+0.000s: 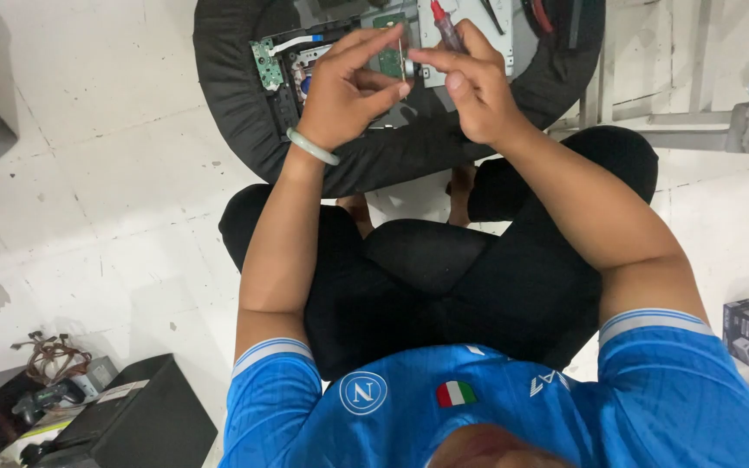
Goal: Disassembling and cleaning a laser unit's electronic components using a brush and screwdriver.
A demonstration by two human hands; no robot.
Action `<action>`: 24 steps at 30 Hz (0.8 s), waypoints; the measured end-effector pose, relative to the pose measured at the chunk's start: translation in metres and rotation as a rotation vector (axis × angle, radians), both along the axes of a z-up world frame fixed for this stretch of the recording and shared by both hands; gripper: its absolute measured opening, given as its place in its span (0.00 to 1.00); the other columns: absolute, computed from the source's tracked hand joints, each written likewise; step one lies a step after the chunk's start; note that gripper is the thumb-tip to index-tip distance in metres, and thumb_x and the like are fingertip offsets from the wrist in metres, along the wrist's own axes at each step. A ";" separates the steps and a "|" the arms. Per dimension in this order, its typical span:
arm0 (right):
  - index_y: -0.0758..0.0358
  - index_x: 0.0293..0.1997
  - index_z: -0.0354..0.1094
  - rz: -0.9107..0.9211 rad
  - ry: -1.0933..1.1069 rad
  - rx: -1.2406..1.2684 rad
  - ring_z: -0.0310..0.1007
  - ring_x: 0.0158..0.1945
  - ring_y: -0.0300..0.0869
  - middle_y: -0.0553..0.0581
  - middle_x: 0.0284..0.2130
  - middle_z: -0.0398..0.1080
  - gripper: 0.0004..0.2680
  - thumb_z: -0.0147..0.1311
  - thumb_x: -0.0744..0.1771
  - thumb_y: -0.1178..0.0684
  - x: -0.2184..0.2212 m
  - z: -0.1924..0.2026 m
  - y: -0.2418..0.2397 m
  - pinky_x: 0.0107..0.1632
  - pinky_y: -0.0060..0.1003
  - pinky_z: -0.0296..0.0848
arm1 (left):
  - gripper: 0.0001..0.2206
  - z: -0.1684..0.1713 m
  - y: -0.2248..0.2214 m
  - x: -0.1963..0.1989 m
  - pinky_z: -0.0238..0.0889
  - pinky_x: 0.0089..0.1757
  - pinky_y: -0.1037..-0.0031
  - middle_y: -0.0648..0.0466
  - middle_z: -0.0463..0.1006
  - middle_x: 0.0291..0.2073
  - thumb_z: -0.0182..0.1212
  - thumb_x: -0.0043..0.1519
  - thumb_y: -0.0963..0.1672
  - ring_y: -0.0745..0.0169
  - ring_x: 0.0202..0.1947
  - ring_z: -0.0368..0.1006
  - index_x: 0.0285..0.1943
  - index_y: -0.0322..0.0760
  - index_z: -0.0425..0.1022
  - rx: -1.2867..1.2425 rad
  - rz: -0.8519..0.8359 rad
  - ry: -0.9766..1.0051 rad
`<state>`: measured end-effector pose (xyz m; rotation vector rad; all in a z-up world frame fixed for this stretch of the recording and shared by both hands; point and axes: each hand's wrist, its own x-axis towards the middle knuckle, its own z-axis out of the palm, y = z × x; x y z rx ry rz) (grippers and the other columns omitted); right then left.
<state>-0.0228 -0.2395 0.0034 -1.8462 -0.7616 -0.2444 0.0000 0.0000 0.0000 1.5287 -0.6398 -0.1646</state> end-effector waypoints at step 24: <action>0.65 0.59 0.56 -0.591 0.491 -0.556 0.73 0.43 0.66 0.73 0.43 0.71 0.06 0.41 0.75 0.57 0.025 -0.050 -0.100 0.40 0.55 0.66 | 0.25 -0.019 0.017 0.012 0.83 0.52 0.71 0.52 0.72 0.59 0.71 0.68 0.36 0.54 0.49 0.87 0.72 0.47 0.67 -0.036 0.259 -0.065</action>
